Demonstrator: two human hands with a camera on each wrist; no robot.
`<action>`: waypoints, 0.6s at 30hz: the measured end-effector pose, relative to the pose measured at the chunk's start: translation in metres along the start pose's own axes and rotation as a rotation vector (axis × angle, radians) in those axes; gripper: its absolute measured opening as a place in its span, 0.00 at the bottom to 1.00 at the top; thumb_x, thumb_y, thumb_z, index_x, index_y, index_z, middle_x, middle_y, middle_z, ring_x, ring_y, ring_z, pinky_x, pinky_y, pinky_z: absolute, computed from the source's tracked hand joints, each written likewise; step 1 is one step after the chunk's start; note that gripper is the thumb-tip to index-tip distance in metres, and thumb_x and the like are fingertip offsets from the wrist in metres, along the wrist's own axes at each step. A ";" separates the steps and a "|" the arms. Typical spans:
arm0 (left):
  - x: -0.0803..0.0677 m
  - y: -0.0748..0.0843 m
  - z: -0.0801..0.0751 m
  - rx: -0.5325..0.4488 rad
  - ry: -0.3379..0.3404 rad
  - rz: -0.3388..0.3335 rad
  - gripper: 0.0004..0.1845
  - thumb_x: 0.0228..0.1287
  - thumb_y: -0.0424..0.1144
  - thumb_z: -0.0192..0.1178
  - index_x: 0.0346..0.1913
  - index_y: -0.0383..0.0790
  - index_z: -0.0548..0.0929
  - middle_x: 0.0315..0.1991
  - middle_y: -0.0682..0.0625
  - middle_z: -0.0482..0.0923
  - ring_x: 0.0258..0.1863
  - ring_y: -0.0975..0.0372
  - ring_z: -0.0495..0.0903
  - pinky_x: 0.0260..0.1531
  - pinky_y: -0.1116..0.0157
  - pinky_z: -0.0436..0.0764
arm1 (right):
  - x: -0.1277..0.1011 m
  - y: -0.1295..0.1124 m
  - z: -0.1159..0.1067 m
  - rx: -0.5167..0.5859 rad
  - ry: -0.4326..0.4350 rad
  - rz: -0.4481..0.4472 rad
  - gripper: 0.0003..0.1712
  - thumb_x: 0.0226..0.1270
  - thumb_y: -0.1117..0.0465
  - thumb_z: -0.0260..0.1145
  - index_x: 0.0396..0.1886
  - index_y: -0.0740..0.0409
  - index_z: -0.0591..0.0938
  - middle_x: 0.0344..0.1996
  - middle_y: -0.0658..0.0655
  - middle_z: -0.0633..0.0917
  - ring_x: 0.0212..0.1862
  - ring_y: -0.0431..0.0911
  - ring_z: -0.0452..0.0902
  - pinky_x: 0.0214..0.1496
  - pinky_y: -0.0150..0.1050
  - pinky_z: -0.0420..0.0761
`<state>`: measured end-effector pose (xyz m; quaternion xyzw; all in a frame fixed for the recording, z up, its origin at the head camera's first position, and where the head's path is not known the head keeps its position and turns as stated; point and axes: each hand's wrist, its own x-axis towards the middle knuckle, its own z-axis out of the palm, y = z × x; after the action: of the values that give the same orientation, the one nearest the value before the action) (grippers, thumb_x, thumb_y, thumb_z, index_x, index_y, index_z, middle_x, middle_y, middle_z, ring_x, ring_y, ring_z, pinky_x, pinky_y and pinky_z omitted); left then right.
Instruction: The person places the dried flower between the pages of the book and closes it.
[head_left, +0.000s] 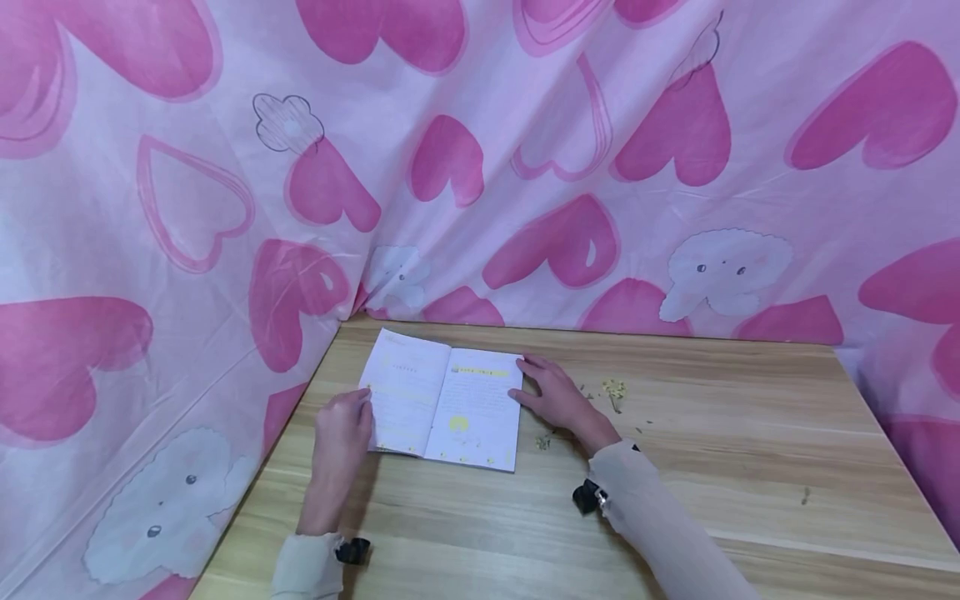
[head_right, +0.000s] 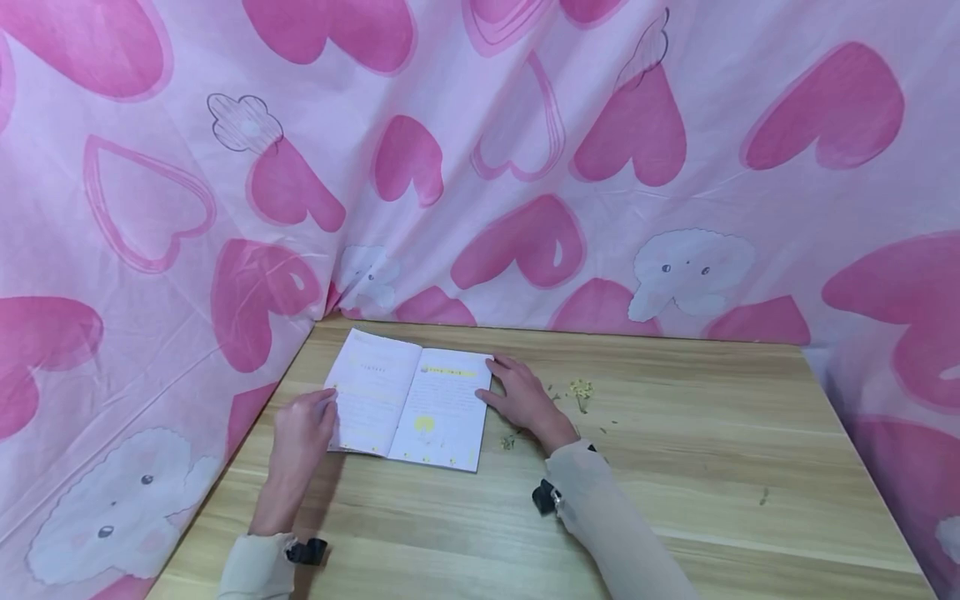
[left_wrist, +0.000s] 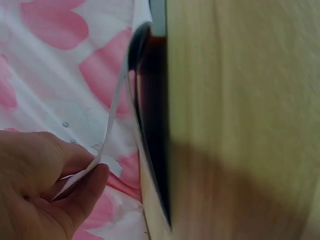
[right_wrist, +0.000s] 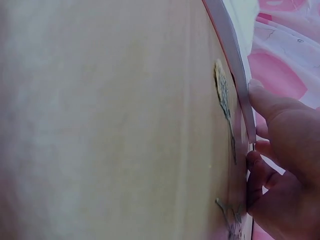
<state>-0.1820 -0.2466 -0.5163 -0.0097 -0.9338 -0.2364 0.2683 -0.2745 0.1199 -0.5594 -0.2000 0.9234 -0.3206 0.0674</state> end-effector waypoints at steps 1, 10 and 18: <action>-0.001 -0.002 0.001 0.001 -0.015 -0.011 0.11 0.63 0.22 0.66 0.48 0.24 0.91 0.42 0.28 0.91 0.42 0.36 0.92 0.43 0.41 0.89 | 0.000 0.000 0.000 0.003 0.000 0.006 0.44 0.80 0.43 0.68 0.85 0.58 0.66 0.86 0.64 0.62 0.86 0.63 0.56 0.88 0.60 0.58; -0.007 -0.014 0.015 -0.003 -0.147 -0.118 0.13 0.63 0.22 0.64 0.49 0.23 0.91 0.46 0.28 0.90 0.45 0.37 0.91 0.46 0.41 0.89 | 0.000 -0.003 -0.001 -0.012 0.001 0.005 0.43 0.80 0.43 0.68 0.85 0.58 0.66 0.86 0.63 0.63 0.86 0.63 0.57 0.87 0.61 0.60; -0.002 0.007 0.031 0.049 -0.041 0.099 0.23 0.58 0.23 0.70 0.59 0.29 0.87 0.60 0.24 0.83 0.58 0.30 0.84 0.57 0.33 0.83 | 0.001 -0.001 0.000 -0.025 -0.018 0.017 0.43 0.81 0.43 0.67 0.86 0.55 0.65 0.87 0.60 0.63 0.86 0.61 0.57 0.87 0.60 0.60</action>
<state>-0.1949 -0.2267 -0.5373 -0.0539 -0.9430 -0.1995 0.2608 -0.2753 0.1186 -0.5581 -0.1960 0.9284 -0.3065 0.0761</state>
